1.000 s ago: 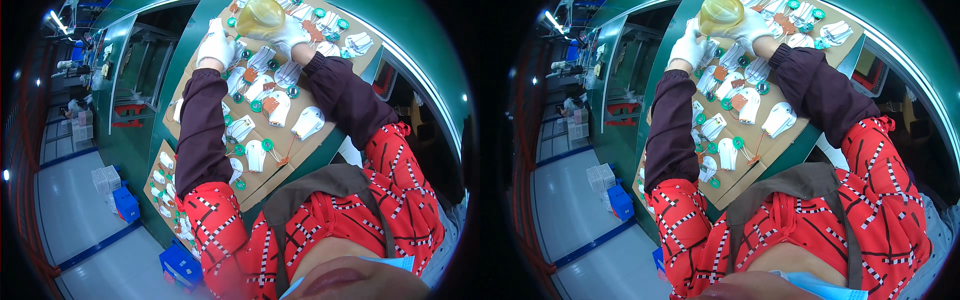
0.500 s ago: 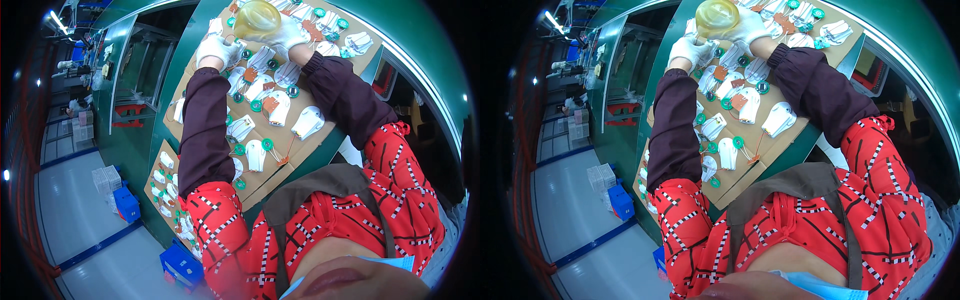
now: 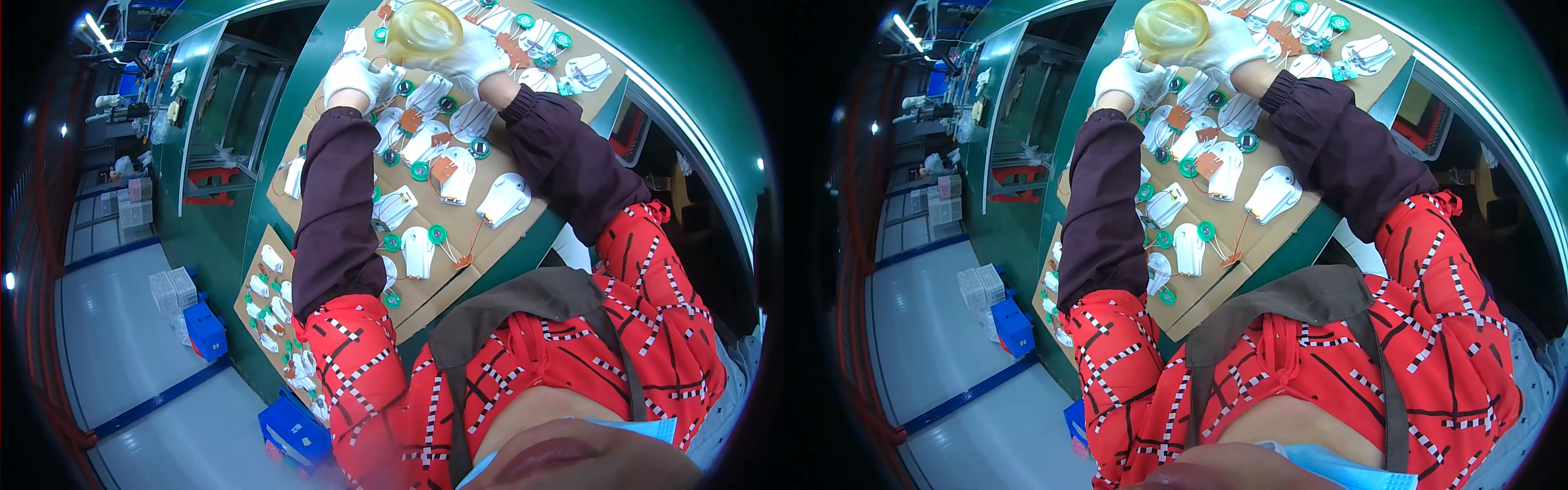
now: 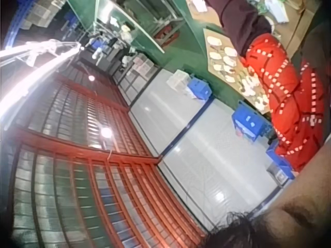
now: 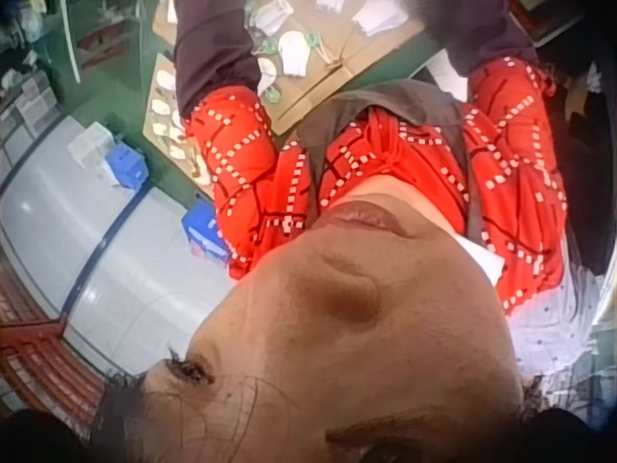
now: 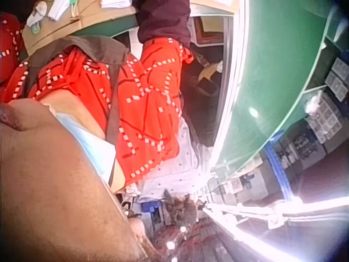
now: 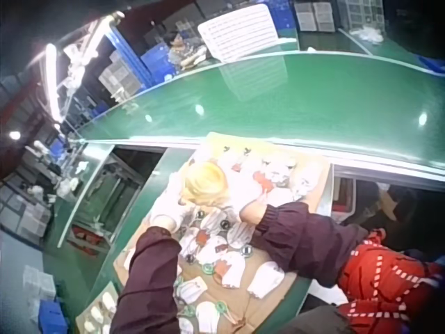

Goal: Applying glue to small plastic components and placing them on a tray for assembly.

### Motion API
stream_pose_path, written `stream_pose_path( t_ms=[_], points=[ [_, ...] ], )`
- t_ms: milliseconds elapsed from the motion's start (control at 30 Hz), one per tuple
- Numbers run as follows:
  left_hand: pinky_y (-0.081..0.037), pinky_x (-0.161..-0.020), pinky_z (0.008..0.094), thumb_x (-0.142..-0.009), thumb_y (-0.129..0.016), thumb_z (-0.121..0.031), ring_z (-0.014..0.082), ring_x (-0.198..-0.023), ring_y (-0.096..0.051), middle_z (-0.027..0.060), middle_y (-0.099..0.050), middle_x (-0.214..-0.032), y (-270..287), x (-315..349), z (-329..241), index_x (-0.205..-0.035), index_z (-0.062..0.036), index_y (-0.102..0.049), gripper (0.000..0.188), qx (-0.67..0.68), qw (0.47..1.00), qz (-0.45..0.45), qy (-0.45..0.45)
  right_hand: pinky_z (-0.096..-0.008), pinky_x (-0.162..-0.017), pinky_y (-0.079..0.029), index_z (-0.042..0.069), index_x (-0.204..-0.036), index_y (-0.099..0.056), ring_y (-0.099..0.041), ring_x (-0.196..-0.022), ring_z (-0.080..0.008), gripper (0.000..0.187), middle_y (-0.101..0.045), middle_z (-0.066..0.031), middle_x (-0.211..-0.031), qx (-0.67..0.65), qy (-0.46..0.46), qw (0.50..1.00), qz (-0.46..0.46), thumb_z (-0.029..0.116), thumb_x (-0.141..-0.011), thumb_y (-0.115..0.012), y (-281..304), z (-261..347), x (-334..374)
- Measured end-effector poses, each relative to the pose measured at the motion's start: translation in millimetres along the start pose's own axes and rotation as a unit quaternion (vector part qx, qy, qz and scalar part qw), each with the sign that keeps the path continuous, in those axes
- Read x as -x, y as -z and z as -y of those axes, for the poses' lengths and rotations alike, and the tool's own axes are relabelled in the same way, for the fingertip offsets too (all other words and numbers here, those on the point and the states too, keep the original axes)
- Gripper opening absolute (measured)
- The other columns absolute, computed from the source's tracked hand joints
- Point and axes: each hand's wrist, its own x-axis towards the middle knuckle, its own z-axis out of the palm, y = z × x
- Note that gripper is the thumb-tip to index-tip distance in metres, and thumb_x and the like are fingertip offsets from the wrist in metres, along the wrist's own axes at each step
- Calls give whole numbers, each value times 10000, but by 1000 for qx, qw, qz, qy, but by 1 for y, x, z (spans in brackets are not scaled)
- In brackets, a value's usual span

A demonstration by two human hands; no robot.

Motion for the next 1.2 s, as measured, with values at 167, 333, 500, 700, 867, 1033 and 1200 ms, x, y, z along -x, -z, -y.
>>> stream_pose_path(
  t_ms=[167, 333, 500, 700, 867, 1033, 1200],
  points=[
    [-495, -724, 311, -736, -638, -470, 219, -746, -648, 104, -678, -788, -2, 0, -1, -825, -97, -719, 392, 18, 1000, -16, 3, -269, -778, -508, 92, -1076, -585, -628, -892, -161, 453, -655, -26, -983, -66, -6, 998, 11, 352, -741, -746, -7, -12, -3],
    [-496, -663, 291, -703, -704, -425, 177, -660, -647, 93, -673, -718, 2, 2, -4, -777, -73, -710, 359, 35, 999, -5, 19, -256, -789, -504, 89, -1076, -592, -622, -916, -141, 450, -655, -22, -1008, -77, -33, 996, 21, 345, -740, -749, -1, -7, -2],
    [-487, -797, 331, -758, -568, -528, 268, -856, -642, 125, -678, -882, 4, 0, -6, -869, -98, -712, 467, -23, 999, 17, 18, -262, -772, -511, 91, -1082, -596, -631, -907, -141, 493, -657, -25, -1017, -25, -74, 996, 49, 363, -710, -771, 5, -3, -6],
    [-482, -815, 323, -741, -590, -518, 261, -880, -639, 118, -677, -916, 0, -1, 2, -899, -115, -709, 449, 16, 1000, 17, 8, -266, -761, -518, 44, -1087, -580, -630, -907, -134, 583, -649, -49, -1027, -184, -141, 973, 16, 336, -646, -825, 7, 6, -3],
    [-486, -802, 320, -736, -613, -496, 248, -859, -645, 110, -681, -895, 4, 3, -3, -898, -130, -715, 413, 24, 999, 16, 17, -264, -760, -517, 15, -1094, -564, -625, -915, -133, 599, -643, -64, -1035, -255, -156, 954, -9, 305, -643, -832, 10, 11, -2],
    [-489, -791, 318, -735, -627, -481, 241, -836, -650, 106, -684, -873, 10, 6, -9, -898, -137, -719, 392, 20, 999, 35, 26, -287, -766, -515, 68, -1097, -581, -634, -903, -167, 554, -653, -52, -1020, -106, -72, 991, 34, 391, -694, -781, 4, 0, -1],
    [-486, -802, 323, -719, -631, -491, 247, -868, -644, 106, -681, -908, 4, 2, -3, -901, -138, -712, 406, 30, 999, 15, 25, -306, -761, -512, 109, -1096, -592, -635, -898, -192, 540, -656, -46, -1007, -13, -37, 999, 20, 465, -717, -736, -3, -5, -3]
  ],
)
